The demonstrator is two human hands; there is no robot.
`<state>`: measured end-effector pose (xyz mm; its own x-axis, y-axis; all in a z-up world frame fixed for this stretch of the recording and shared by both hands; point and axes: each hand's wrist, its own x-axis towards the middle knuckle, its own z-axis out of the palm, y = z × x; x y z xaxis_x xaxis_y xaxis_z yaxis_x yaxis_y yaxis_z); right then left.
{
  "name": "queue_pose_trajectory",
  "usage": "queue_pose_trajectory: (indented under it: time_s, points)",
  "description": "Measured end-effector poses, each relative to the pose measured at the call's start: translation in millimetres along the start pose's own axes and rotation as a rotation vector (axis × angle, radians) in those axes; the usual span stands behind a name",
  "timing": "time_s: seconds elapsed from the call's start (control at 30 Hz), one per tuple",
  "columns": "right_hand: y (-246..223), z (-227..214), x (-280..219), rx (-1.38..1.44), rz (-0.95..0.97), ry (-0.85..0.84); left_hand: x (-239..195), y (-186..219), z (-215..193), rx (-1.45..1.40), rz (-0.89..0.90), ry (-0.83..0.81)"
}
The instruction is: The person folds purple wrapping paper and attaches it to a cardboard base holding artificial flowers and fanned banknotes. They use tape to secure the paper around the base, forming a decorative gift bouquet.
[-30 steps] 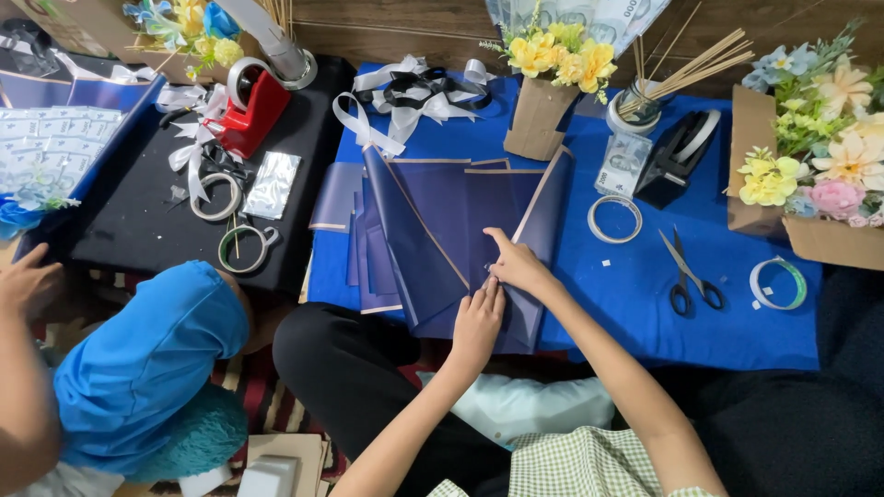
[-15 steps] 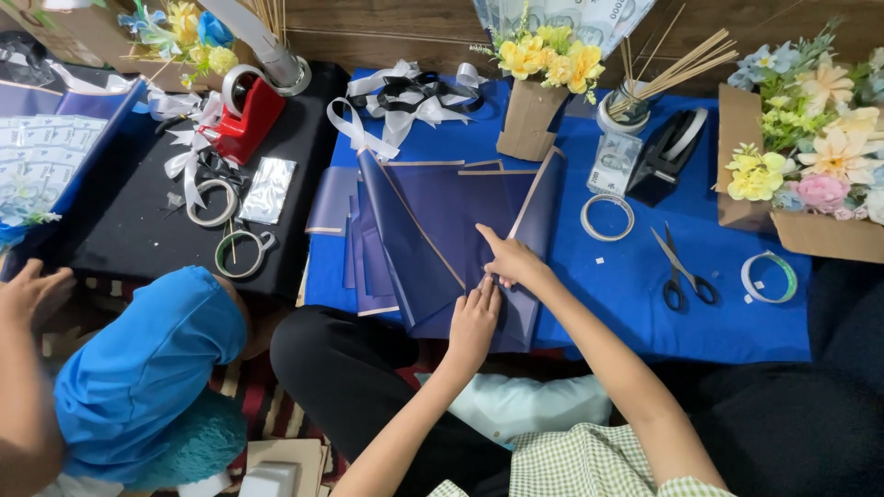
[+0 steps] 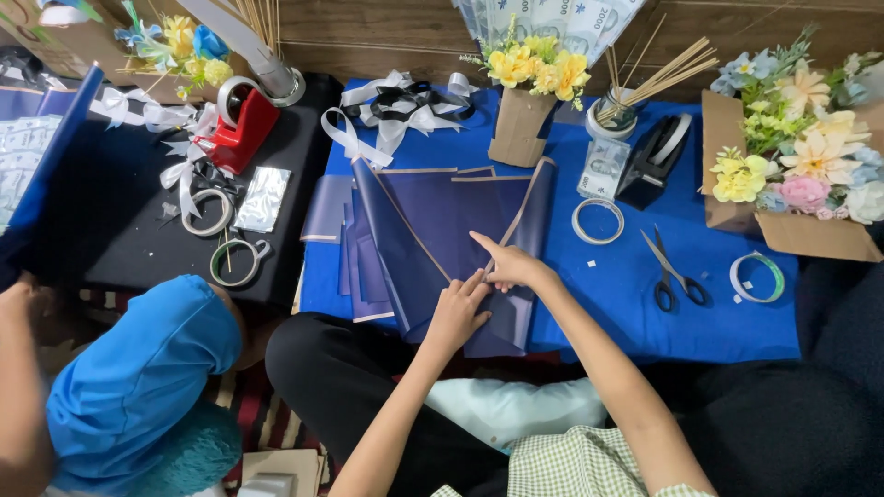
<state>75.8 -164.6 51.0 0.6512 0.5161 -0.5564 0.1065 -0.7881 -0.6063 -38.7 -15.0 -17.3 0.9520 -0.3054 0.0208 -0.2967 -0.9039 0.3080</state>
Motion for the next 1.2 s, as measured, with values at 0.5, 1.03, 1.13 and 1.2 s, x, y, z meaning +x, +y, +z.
queue_pose_trajectory:
  time_s: [0.5,1.03,1.13,1.2]
  points:
    - [70.4,24.7,-90.8,0.378,0.244,0.535,2.6,7.5,-45.7,-0.558,-0.113,0.009]
    - [64.7,35.4,-78.9,0.769,0.179,0.609,-20.9,-50.1,-88.4,-0.706,-0.758,0.489]
    - [82.2,46.1,-59.8,0.782,0.136,0.585,-17.3,-59.1,-76.1,-0.764,-0.850,0.414]
    - [115.2,61.8,-33.3,0.800,0.136,0.576,-13.8,-80.4,-53.1,-0.848,-0.916,0.380]
